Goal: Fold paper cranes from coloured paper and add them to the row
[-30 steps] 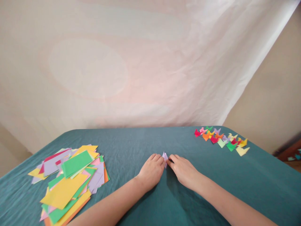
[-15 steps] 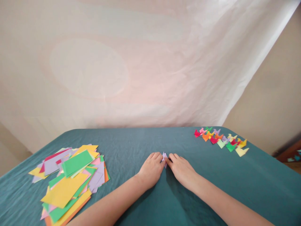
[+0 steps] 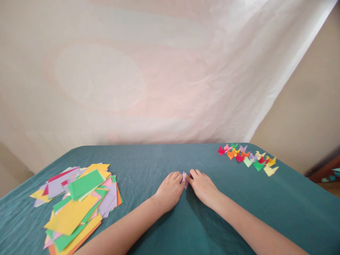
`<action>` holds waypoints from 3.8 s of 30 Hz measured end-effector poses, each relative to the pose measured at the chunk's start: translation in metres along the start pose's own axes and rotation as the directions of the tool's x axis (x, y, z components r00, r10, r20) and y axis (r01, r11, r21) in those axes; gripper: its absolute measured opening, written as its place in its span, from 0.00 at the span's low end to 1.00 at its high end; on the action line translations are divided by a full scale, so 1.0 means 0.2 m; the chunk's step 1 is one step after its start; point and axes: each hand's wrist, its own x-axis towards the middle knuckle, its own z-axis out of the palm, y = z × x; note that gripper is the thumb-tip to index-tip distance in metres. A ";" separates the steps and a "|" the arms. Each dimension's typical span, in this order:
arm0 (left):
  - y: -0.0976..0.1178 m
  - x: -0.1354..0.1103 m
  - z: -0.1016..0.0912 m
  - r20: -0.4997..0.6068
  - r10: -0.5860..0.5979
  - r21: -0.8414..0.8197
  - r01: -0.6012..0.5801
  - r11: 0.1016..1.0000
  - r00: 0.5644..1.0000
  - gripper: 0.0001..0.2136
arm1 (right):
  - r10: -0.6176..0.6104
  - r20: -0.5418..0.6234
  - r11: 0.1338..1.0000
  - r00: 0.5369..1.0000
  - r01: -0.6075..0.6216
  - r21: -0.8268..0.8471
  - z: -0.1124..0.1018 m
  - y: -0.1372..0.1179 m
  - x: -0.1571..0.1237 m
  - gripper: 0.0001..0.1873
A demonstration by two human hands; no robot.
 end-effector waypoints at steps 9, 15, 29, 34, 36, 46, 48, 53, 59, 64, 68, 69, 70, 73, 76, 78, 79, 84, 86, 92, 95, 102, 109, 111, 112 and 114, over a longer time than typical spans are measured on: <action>-0.09 -0.04 -0.02 -0.003 0.037 -0.061 -0.037 0.997 0.999 0.14 | -0.021 -0.031 1.000 0.999 0.021 -0.018 0.01 0.00 0.00 0.15; -0.10 -0.05 -0.02 -0.003 0.020 -0.075 -0.020 0.997 1.000 0.16 | -0.040 -0.049 0.999 0.998 0.039 -0.018 0.02 0.01 -0.01 0.16; -0.09 -0.04 -0.02 -0.006 0.005 -0.065 -0.006 0.998 1.000 0.14 | -0.033 -0.032 0.999 0.999 0.032 -0.034 0.06 -0.06 -0.11 0.22; -0.09 -0.04 -0.03 -0.006 0.001 -0.060 -0.002 0.998 1.000 0.14 | -0.045 0.045 0.997 0.998 0.048 -0.059 0.02 -0.05 -0.10 0.22; -0.09 -0.03 -0.04 -0.004 -0.002 -0.059 0.001 0.998 1.000 0.13 | -0.042 0.048 0.998 0.998 0.044 -0.047 0.01 -0.05 -0.09 0.22; -0.08 -0.03 -0.06 0.013 0.006 -0.051 -0.006 0.999 1.000 0.11 | -0.068 0.074 0.998 0.995 0.069 -0.007 -0.05 -0.04 -0.09 0.21; -0.07 -0.03 -0.06 0.019 0.002 -0.046 -0.001 0.999 1.000 0.11 | -0.070 0.086 0.998 0.994 0.070 -0.001 -0.06 -0.03 -0.09 0.20; -0.05 -0.03 -0.05 0.019 -0.021 -0.046 0.022 0.999 1.000 0.11 | -0.088 0.075 0.995 0.993 0.084 0.048 -0.04 0.00 -0.09 0.19; -0.04 -0.03 -0.01 0.002 0.043 -0.054 -0.043 0.998 0.999 0.12 | -0.079 0.053 0.992 0.995 0.073 0.098 -0.05 0.02 -0.09 0.18; -0.06 -0.03 0.03 0.004 0.057 -0.135 -0.056 0.989 0.998 0.16 | -0.025 -0.014 0.971 1.000 0.028 0.237 -0.07 0.03 -0.06 0.17; -0.07 -0.04 0.05 -0.003 0.036 -0.211 -0.036 0.977 0.999 0.19 | 0.176 -0.088 0.921 0.980 -0.133 0.365 -0.01 0.04 -0.03 0.12; -0.07 -0.04 0.05 -0.005 0.029 -0.225 -0.030 0.974 1.000 0.19 | 0.220 -0.097 0.909 0.971 -0.168 0.382 0.01 0.04 -0.03 0.09; -0.07 -0.04 0.05 -0.008 0.022 -0.237 -0.024 0.971 1.000 0.19 | 0.243 -0.099 0.898 0.965 -0.186 0.399 0.03 0.04 -0.02 0.08; -0.07 -0.04 0.04 -0.026 -0.009 -0.268 0.002 0.963 1.000 0.18 | 0.283 -0.102 0.872 0.954 -0.211 0.442 0.06 0.04 -0.01 0.08; -0.06 -0.04 0.04 -0.044 -0.071 -0.281 0.055 0.958 0.997 0.19 | 0.308 -0.106 0.849 0.946 -0.222 0.480 0.09 0.04 0.00 0.09; -0.06 -0.04 0.04 -0.043 -0.098 -0.284 0.082 0.955 0.994 0.19 | 0.323 -0.112 0.833 0.940 -0.226 0.506 0.10 0.03 0.01 0.09; -0.06 -0.04 0.04 -0.040 -0.105 -0.287 0.089 0.954 0.994 0.19 | 0.330 -0.116 0.826 0.937 -0.227 0.517 0.10 0.03 0.01 0.09; -0.07 -0.04 0.04 -0.047 -0.100 -0.314 0.080 0.946 0.994 0.18 | 0.363 -0.147 0.797 0.920 -0.225 0.561 0.12 0.01 0.01 0.08; -0.07 -0.04 0.05 -0.058 -0.096 -0.330 0.072 0.941 0.994 0.17 | 0.369 -0.148 0.776 0.918 -0.216 0.593 0.13 0.01 0.02 0.07; -0.08 -0.04 0.07 -0.115 -0.178 -0.416 0.115 0.902 0.977 0.18 | 0.365 -0.108 0.653 0.925 -0.171 0.738 0.14 0.02 0.02 0.06; -0.09 -0.05 0.09 -0.141 -0.230 -0.469 0.139 0.872 0.963 0.24 | 0.360 -0.082 0.544 0.930 -0.138 0.827 0.13 0.00 0.01 0.05; -0.11 -0.04 0.10 -0.267 -0.293 -0.588 0.086 0.804 0.918 0.33 | 0.328 -0.166 0.456 0.930 -0.002 0.890 0.08 -0.02 -0.01 0.04; -0.10 -0.04 0.09 -0.307 -0.280 -0.625 0.029 0.780 0.910 0.30 | 0.323 -0.349 0.535 0.880 0.135 0.834 0.07 -0.05 -0.02 0.06; -0.10 -0.04 0.09 -0.322 -0.271 -0.625 0.010 0.780 0.907 0.28 | 0.308 -0.394 0.560 0.866 0.170 0.811 0.07 -0.05 -0.02 0.08; -0.10 -0.04 0.09 -0.333 -0.266 -0.624 0.000 0.781 0.905 0.27 | 0.300 -0.414 0.573 0.859 0.184 0.799 0.07 -0.05 -0.03 0.08; -0.10 -0.04 0.09 -0.354 -0.258 -0.617 -0.017 0.787 0.899 0.25 | 0.288 -0.448 0.596 0.846 0.208 0.776 0.06 -0.05 -0.03 0.08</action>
